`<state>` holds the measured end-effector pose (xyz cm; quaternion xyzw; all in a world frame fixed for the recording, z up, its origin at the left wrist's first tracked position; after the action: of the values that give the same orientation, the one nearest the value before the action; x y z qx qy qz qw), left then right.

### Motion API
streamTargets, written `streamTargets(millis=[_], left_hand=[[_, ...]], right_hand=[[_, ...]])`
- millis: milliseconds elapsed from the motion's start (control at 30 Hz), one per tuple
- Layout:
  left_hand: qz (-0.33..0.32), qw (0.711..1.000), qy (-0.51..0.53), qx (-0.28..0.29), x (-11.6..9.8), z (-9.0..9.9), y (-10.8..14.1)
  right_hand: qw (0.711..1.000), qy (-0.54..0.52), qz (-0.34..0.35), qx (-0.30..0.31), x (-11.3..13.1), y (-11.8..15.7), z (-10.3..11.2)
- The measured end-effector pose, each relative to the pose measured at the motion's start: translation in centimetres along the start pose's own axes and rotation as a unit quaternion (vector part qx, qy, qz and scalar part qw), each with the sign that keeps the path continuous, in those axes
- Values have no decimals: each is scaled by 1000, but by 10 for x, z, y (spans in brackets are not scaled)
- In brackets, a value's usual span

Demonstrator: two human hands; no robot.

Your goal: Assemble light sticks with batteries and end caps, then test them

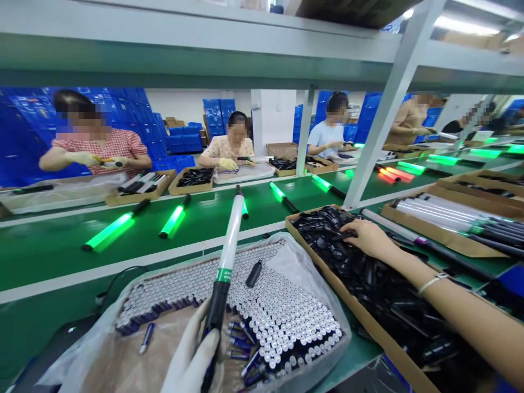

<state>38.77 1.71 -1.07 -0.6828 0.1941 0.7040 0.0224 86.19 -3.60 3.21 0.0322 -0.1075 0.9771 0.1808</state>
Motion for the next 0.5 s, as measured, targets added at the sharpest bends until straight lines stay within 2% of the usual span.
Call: streamTargets(millis=[100,233,367,433,500], left_hand=[[-44,999,-8,9,-11,-2,1],[-45,998,-1,32,0,-2,1],[-65,995,67,45,11,-5,2],[-65,989,117,69,13,-13,4],[-25,982,159,103,17,-27,7]], right_hand=[[1000,5,-5,-19,3,8,8],[999,31,8,-42,15,14,17],[994,56,8,-94,36,26,36],[982,61,22,-176,67,47,61],[954,51,87,-282,121,86,90]])
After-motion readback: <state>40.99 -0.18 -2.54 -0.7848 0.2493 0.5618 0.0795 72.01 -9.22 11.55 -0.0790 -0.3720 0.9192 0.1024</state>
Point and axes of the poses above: each hand's wrist, its own y-axis away from the middle knuckle, its own z-axis out of the back of the hand, x = y × z, the point moved 10 cm from there along -y, towards the middle knuckle, and after that the axes turned 7 degrees about x, right-handed, at the moved point
